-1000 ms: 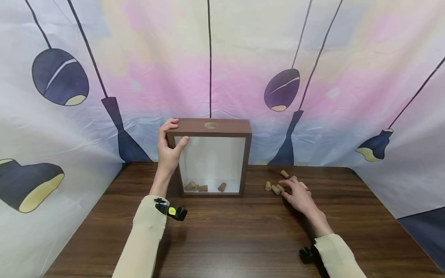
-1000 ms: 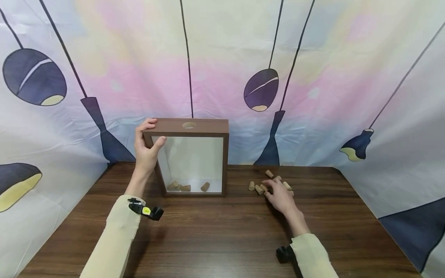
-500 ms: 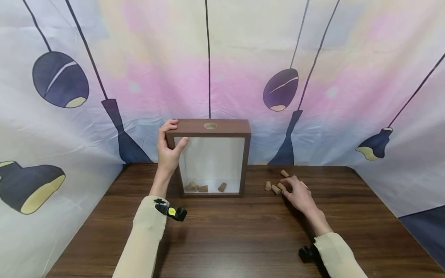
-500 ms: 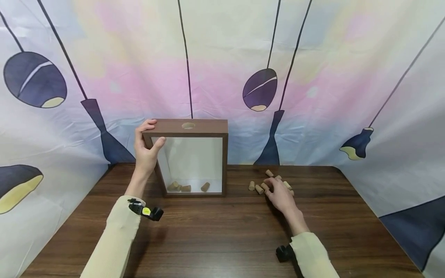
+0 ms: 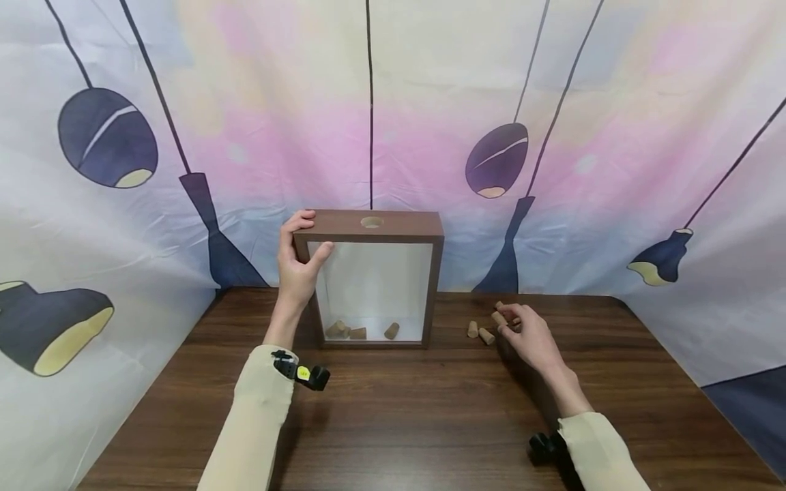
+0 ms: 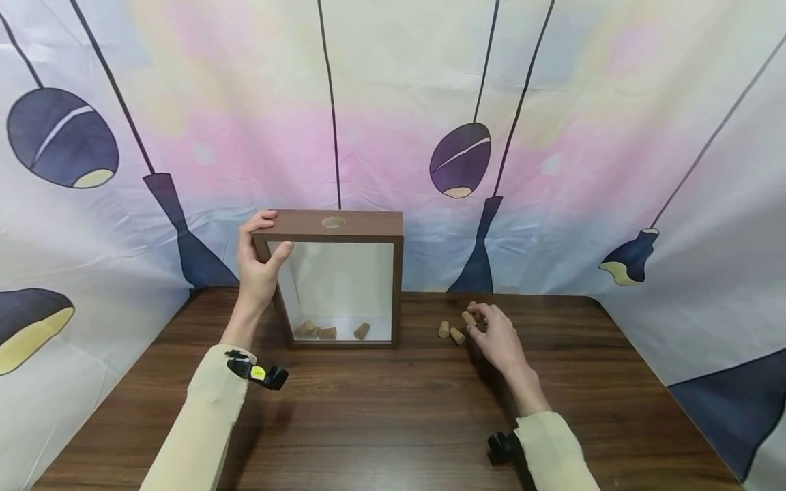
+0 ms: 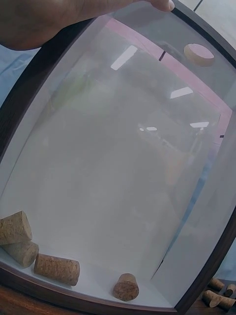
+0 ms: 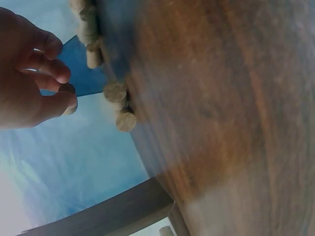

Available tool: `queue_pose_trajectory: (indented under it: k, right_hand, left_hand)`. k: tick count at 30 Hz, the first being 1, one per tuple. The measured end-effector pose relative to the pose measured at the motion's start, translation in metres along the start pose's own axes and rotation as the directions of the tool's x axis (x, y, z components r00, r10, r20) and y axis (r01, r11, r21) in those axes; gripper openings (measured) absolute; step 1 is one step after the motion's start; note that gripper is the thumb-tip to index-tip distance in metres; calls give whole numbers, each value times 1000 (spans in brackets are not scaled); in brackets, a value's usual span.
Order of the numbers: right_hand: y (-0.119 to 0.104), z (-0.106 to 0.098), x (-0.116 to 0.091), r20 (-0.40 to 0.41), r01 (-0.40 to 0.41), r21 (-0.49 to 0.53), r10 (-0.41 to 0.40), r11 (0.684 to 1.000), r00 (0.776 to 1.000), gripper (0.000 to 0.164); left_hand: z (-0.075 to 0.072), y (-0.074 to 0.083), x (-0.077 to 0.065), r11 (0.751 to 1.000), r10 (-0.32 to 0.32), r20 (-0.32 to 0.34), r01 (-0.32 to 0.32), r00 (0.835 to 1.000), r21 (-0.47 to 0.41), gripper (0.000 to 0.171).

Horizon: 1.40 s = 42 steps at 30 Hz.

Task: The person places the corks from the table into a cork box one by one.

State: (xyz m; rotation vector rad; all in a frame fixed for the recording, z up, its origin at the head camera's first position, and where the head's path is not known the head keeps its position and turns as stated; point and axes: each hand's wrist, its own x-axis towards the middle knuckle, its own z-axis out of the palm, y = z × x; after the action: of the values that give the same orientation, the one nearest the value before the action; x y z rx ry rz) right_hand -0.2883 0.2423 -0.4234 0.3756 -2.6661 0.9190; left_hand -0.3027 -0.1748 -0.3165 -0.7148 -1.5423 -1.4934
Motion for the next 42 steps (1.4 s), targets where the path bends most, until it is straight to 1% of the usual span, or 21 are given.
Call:
queue_pose_trajectory:
  k: [5,9,14,17,23,29,31,32,33,35,38,39,40,42]
  right_hand:
    - [-10,-7,-1,-50,30,12,-29,999,998,35]
    - [-17,-11,0,-70,54,0,-54,999,996,34]
    - [-32,-18,4,-119,121,-18,-123,992,985,34]
    - [-42,-23,9,-145,165,-28,-167,986,975,34]
    - [-61,-36,20,-167,241,-45,-245,969,955,35]
    - [-78,-47,29,-197,296,-42,-298,954,934,34]
    - [-85,-51,33,-205,312,-44,-314,949,927,34]
    - [-88,-52,35,-211,320,-46,-322,946,923,33]
    - [-92,-54,38,-219,332,-48,-334,942,917,33]
    - [-99,-57,42,-237,355,-57,-358,933,903,33]
    - [-112,-62,47,-264,382,-54,-382,923,886,33]
    - [-117,-64,49,-269,391,-50,-389,919,881,33]
    - [-121,-67,50,-273,397,-48,-394,917,877,33]
    - [-131,-71,53,-277,408,-40,-403,912,872,34]
  left_hand:
    - [1,-1,-1,1000,3,5,-3,1000,0,43]
    - [1,-2,-3,1000,-2,0,2,1000,-1,43]
    - [2,-3,-4,1000,-12,10,12,1000,-10,43]
    - [3,-2,-4,1000,-11,13,11,1000,-16,43]
    - [2,-1,-3,1000,-12,15,12,1000,-16,43]
    - [2,-1,-1,1000,-9,14,9,1000,-16,43]
    - [2,-2,-1,1000,-9,11,9,1000,-20,43]
    - [1,-5,-1,1000,0,7,1,1000,-21,43]
    - [0,-9,-1,1000,3,4,-3,1000,-23,43]
    - [0,-10,-1,1000,-1,3,1,1000,-23,43]
    - [-1,-8,-1,1000,-1,4,1,1000,-18,43]
    - [0,-4,0,1000,-8,6,8,1000,-18,43]
    - [0,0,0,1000,-11,6,11,1000,-17,43]
    - [0,0,0,1000,-8,5,9,1000,-16,43]
